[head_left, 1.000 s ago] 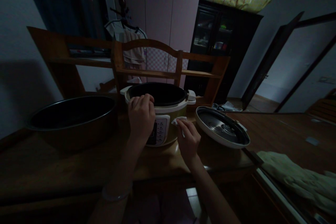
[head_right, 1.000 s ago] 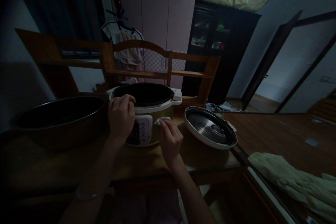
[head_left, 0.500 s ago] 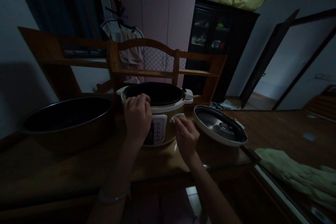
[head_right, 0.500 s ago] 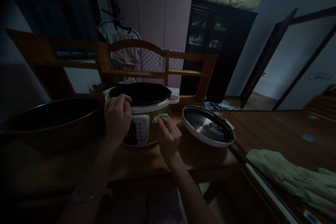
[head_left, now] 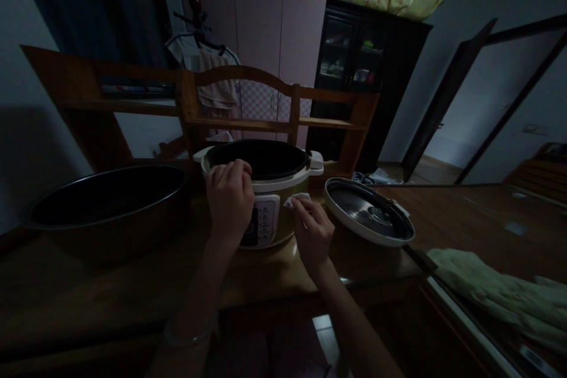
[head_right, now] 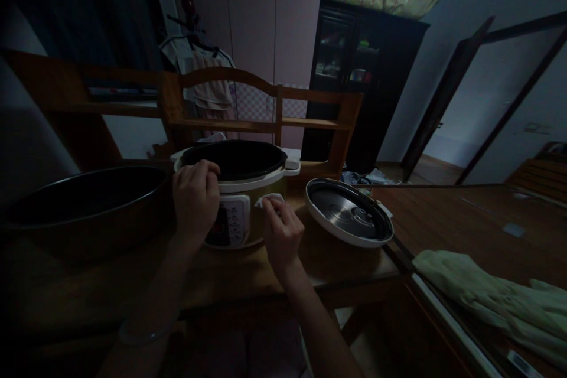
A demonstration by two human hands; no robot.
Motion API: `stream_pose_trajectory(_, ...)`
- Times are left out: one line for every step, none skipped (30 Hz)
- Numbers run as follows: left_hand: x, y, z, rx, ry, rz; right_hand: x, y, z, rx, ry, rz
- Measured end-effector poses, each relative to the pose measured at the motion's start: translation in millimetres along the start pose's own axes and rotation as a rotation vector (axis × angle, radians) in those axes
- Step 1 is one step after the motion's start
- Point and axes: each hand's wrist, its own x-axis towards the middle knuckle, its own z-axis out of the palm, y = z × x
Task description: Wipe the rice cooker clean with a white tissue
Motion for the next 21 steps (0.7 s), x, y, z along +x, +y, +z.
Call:
stream_pose_trajectory(-0.1,0.0,0.1,-0.002,-0.002,0.001,0.5,-0.4,-0.1,0.000,0.001,0.003)
stream_pose_trajectory(-0.2,0.0,0.1,-0.003,-0.004,0.002,1.1,-0.8,-0.3,-0.001,0.000,0.003)
stream_pose_trajectory(-0.3,0.0,0.2,-0.005,-0.004,0.001,1.7,-1.0,-0.6,-0.004,0.000,0.001)
stream_pose_trajectory(-0.4,0.1,0.2,-0.006,-0.005,0.000,2.2,-1.0,-0.8,-0.007,0.000,-0.004)
stream_pose_trajectory(-0.6,0.1,0.3,-0.006,-0.004,-0.001,2.5,-1.0,-1.0,-0.009,0.000,-0.008)
stream_pose_trajectory(-0.6,0.0,0.3,-0.005,-0.001,-0.003,2.6,-0.9,-1.1,-0.009,0.001,-0.012)
stream_pose_trajectory(-0.6,-0.1,0.4,-0.003,0.001,-0.004,2.4,-0.7,-1.2,-0.007,0.002,-0.015)
stream_pose_trajectory(-0.6,-0.3,0.5,-0.001,0.000,-0.004,2.2,-0.5,-1.3,-0.006,0.002,-0.015)
stream_pose_trajectory(-0.5,-0.5,0.5,-0.001,-0.003,-0.003,1.9,-0.3,-1.3,-0.007,0.001,-0.011)
stream_pose_trajectory(-0.4,-0.8,0.6,-0.001,-0.008,-0.002,1.9,-0.1,-1.3,-0.010,-0.004,-0.008)
stream_pose_trajectory(-0.3,-1.1,0.6,-0.001,-0.012,0.002,2.1,0.1,-1.3,-0.014,-0.009,-0.007)
stream_pose_trajectory(-0.1,-1.3,0.6,0.000,-0.015,0.004,2.7,0.3,-1.4,-0.017,-0.013,-0.007)
stream_pose_trajectory(-0.1,-1.6,0.7,0.001,-0.016,0.005,3.5,0.4,-1.6,-0.018,-0.015,-0.009)
stream_pose_trajectory(0.0,-1.8,0.7,0.003,-0.013,0.007,4.4,0.4,-1.8,-0.017,-0.017,-0.013)
stream_pose_trajectory(0.0,-1.9,0.7,0.004,-0.011,0.007,5.1,0.3,-2.1,-0.012,-0.016,-0.016)
stream_pose_trajectory(0.0,-1.9,0.7,0.004,-0.008,0.006,5.6,0.1,-2.4,-0.007,-0.013,-0.017)
stream_pose_trajectory(-0.1,-1.8,0.7,0.003,-0.005,0.006,5.8,-0.2,-2.7,-0.004,-0.011,-0.014)
stream_pose_trajectory(-0.2,-1.7,0.7,0.002,-0.004,0.006,5.7,-0.4,-3.0,-0.002,-0.011,-0.010)
stream_pose_trajectory(-0.3,-1.6,0.6,0.000,-0.005,0.006,5.3,-0.6,-3.3,-0.004,-0.014,-0.004)
stream_pose_trajectory(-0.3,-1.5,0.5,-0.003,-0.005,0.006,4.9,-0.8,-3.6,-0.005,-0.018,0.001)
stream_pose_trajectory(-0.4,-1.4,0.4,-0.006,-0.006,0.005,4.5,-0.9,-3.8,-0.006,-0.023,0.003)
